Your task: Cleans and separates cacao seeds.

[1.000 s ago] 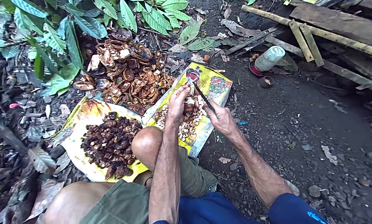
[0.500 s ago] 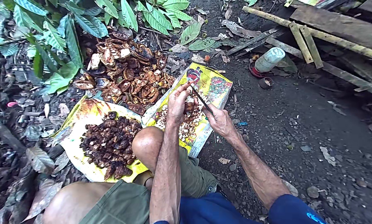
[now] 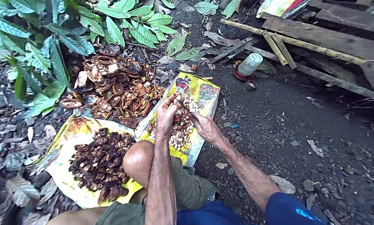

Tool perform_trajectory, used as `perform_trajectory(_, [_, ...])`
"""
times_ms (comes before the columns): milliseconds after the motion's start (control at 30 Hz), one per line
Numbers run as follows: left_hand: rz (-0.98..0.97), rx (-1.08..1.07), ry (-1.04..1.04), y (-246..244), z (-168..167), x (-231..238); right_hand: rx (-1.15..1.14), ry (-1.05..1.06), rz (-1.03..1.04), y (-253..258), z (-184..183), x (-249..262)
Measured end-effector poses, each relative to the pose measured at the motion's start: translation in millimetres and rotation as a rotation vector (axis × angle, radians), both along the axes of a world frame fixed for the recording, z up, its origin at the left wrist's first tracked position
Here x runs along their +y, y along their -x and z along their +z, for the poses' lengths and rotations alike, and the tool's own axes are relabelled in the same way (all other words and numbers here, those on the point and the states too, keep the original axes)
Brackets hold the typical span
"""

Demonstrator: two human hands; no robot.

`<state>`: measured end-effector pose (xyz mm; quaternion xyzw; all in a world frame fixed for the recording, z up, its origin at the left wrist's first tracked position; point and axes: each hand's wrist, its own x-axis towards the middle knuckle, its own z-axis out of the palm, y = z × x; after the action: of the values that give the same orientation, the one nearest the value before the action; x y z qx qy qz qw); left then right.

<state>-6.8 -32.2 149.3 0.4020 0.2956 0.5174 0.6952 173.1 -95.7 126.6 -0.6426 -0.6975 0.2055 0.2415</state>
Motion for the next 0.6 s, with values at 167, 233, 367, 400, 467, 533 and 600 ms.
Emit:
perform_trajectory(167, [-0.024, -0.035, -0.003, -2.9, -1.7, 0.5, -0.006, -0.026, -0.031, 4.9, -4.7, -2.0])
perform_trajectory(233, [-0.025, -0.039, -0.001, -3.3, -2.5, 0.6, -0.006, -0.036, -0.034, 6.5, -5.6, -1.6])
perform_trajectory(367, [0.002, 0.027, -0.012, -3.8, -3.9, 0.4, -0.016, -0.033, -0.033, 6.0, -6.3, -0.7])
perform_trajectory(400, [0.009, 0.052, -0.023, -3.5, -4.0, 0.4, -0.012, -0.038, -0.030, 5.4, -6.8, -0.6])
perform_trajectory(467, [0.023, 0.122, -0.048, -2.5, -3.4, -0.5, -0.002, -0.038, -0.028, 5.5, -8.5, -1.1])
perform_trajectory(533, [0.038, 0.177, -0.067, -3.1, -4.0, -1.2, 0.004, -0.036, -0.042, 7.4, -11.2, -2.0])
perform_trajectory(600, [0.056, 0.197, -0.087, -5.3, -5.5, -1.1, 0.015, -0.031, -0.059, 11.2, -13.9, -2.9])
